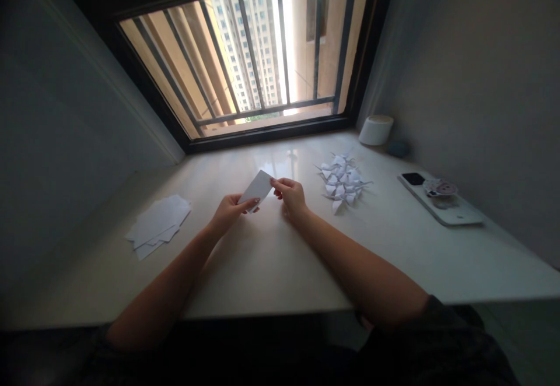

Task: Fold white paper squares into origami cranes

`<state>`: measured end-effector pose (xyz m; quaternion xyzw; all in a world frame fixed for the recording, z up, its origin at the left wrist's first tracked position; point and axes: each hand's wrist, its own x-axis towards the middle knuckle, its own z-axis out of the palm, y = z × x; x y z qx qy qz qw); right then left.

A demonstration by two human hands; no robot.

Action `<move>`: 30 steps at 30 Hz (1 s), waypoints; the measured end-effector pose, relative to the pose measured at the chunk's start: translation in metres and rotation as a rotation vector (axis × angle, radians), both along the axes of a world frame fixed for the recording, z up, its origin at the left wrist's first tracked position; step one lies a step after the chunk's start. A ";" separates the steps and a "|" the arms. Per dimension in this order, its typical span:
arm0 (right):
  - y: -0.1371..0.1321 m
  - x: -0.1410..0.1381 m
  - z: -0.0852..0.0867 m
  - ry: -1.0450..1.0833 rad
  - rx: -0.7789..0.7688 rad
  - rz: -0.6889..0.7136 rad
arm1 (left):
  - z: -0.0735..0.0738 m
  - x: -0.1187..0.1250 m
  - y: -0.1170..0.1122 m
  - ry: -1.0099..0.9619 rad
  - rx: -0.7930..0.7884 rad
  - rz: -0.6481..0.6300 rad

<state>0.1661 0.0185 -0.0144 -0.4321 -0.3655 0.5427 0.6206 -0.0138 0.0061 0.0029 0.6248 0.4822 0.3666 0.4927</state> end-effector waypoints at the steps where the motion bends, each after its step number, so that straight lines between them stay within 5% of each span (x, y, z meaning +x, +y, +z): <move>1: 0.000 0.000 0.000 0.004 0.006 -0.001 | 0.000 0.000 0.000 0.001 -0.001 -0.003; 12: 0.002 0.002 -0.002 0.027 0.030 -0.052 | -0.005 -0.002 0.003 -0.054 -0.026 0.018; 21: 0.000 0.001 -0.002 -0.205 0.131 0.097 | -0.008 -0.004 0.003 0.031 0.080 0.091; 30: -0.005 -0.002 0.000 -0.188 0.110 0.183 | 0.001 -0.002 0.005 -0.251 0.137 0.355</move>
